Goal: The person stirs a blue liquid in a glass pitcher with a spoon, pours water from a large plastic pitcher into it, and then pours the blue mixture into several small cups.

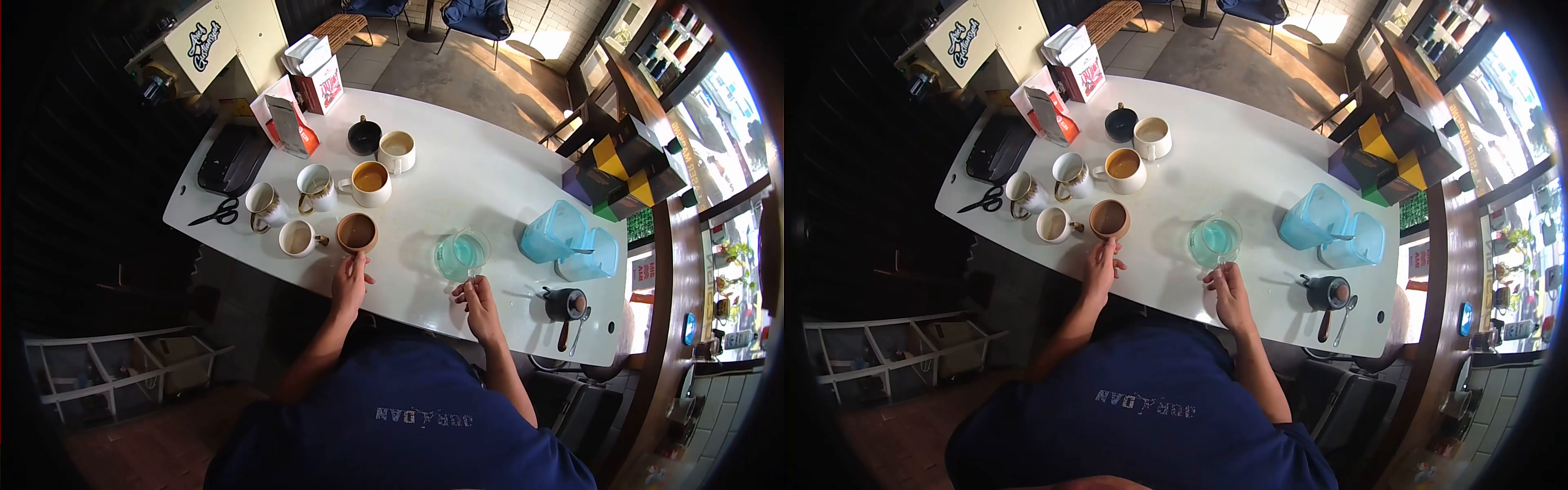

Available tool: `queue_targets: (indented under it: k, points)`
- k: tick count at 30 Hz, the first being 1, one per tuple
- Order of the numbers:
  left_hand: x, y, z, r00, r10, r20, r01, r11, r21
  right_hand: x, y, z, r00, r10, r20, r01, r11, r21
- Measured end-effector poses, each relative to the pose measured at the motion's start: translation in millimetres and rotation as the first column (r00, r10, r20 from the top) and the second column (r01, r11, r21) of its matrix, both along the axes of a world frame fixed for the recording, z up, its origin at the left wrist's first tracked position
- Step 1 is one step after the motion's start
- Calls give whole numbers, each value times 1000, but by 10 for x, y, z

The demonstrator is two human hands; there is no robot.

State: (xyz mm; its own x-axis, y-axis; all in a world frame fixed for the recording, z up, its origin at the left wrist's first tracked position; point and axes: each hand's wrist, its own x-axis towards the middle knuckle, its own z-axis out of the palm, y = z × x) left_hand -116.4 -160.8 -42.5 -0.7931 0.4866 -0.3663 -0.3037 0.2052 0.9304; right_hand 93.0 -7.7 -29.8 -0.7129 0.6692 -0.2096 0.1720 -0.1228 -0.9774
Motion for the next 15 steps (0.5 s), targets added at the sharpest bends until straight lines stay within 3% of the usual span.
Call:
queue_targets:
  k: [9,15]
  points:
    - [-48,22,-155,988,121,93,-139,965,221,73,130,-42,998,-36,58,31,995,91]
    - [-37,-76,-150,983,136,124,-165,950,265,27,228,-31,989,-120,82,113,990,85]
